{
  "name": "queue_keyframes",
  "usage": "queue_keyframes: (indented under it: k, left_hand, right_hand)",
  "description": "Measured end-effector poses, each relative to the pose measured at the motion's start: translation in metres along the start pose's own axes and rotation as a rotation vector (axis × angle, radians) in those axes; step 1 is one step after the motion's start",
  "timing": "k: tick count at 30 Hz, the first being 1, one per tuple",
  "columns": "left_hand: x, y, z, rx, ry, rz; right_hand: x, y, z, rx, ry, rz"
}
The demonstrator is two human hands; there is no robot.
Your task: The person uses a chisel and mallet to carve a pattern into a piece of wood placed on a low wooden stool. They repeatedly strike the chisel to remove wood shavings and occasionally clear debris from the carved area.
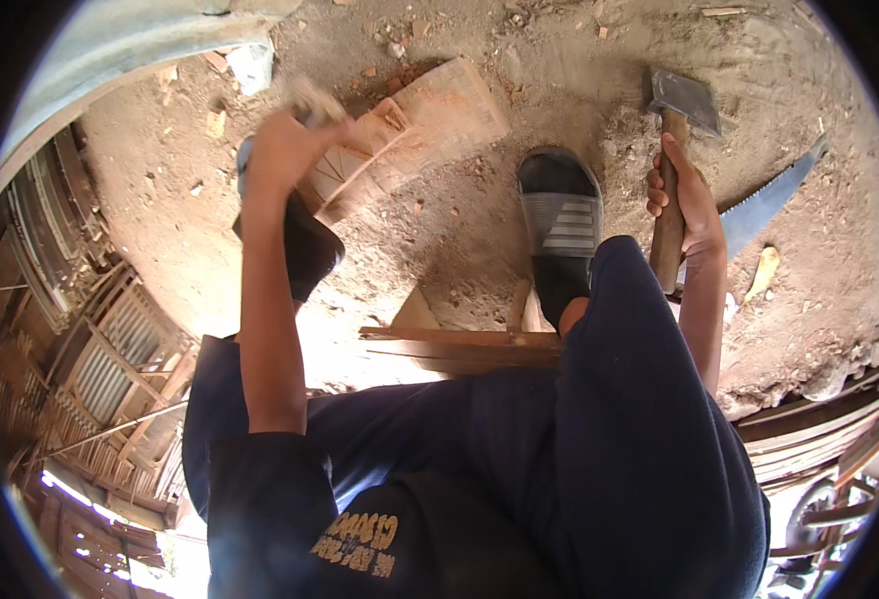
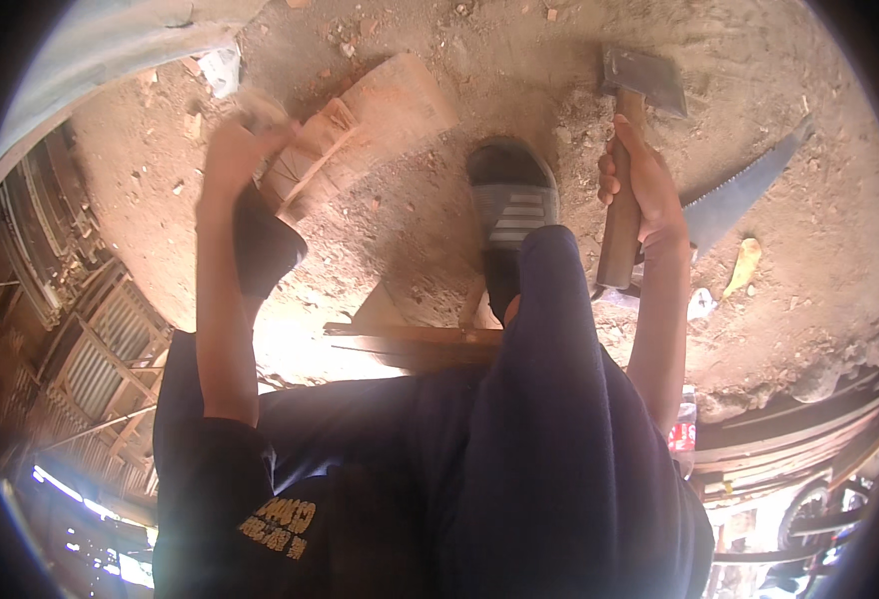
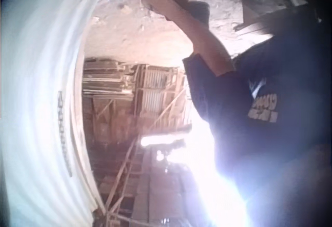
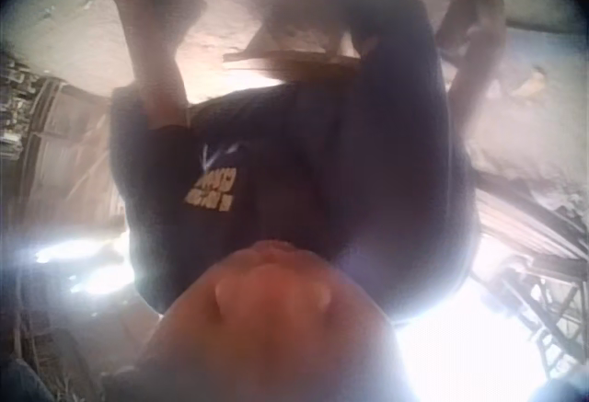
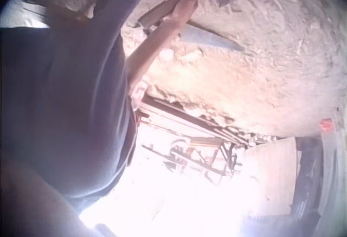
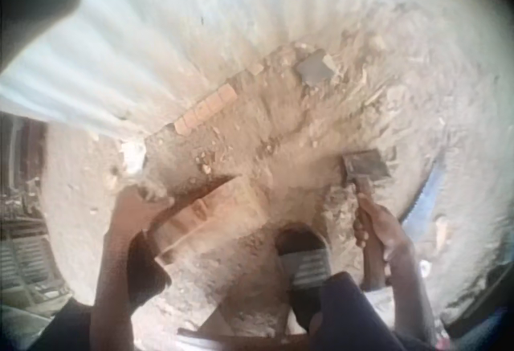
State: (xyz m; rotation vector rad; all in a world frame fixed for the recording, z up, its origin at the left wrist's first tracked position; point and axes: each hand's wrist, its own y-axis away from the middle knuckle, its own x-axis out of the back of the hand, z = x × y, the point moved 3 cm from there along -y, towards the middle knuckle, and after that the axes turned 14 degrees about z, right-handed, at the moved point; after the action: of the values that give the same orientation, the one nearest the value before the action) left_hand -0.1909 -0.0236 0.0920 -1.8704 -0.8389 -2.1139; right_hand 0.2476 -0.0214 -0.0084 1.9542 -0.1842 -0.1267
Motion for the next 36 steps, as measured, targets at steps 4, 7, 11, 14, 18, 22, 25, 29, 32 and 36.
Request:
queue_keyframes:
  k: [4, 7, 11, 14, 18, 22, 25, 29, 32, 36]
  left_hand:
    - [-0.046, 0.029, -0.027, -0.085, -0.045, -0.136]
    - [-0.055, 0.035, -0.031, -0.066, -0.069, -0.082]
    - [-0.058, 0.048, -0.007, -0.239, -0.037, -0.058]
    - [-0.067, 0.054, 0.045, -0.298, 0.030, -0.042]
    - [-0.057, 0.051, 0.092, -0.267, 0.041, -0.028]
    - [-0.050, 0.051, 0.111, -0.217, 0.259, 0.035]
    - [-0.032, 0.050, 0.134, -0.156, 0.543, 0.076]
    - [-0.002, 0.038, 0.197, -0.337, 0.724, -0.056]
    - [-0.002, 0.038, 0.243, -0.388, 0.593, -0.184]
    - [-0.052, 0.053, 0.292, -0.631, 0.556, 0.003]
  right_hand:
    - [-0.001, 0.001, 0.004, 0.019, -0.024, -0.035]
    - [-0.004, 0.000, 0.003, 0.033, -0.047, -0.053]
    - [0.000, -0.004, 0.011, 0.059, -0.073, -0.060]
    - [0.007, -0.009, 0.012, 0.080, -0.094, -0.048]
    - [-0.002, -0.009, 0.016, 0.071, -0.080, -0.041]
    - [0.000, -0.007, 0.014, 0.052, -0.088, -0.042]
    - [0.001, -0.013, 0.016, 0.033, -0.130, -0.129]
    - [-0.003, -0.008, 0.012, 0.002, -0.199, -0.170]
    - [-0.009, -0.009, 0.012, -0.040, -0.216, -0.184]
    - [-0.004, -0.007, 0.010, -0.043, -0.199, -0.154]
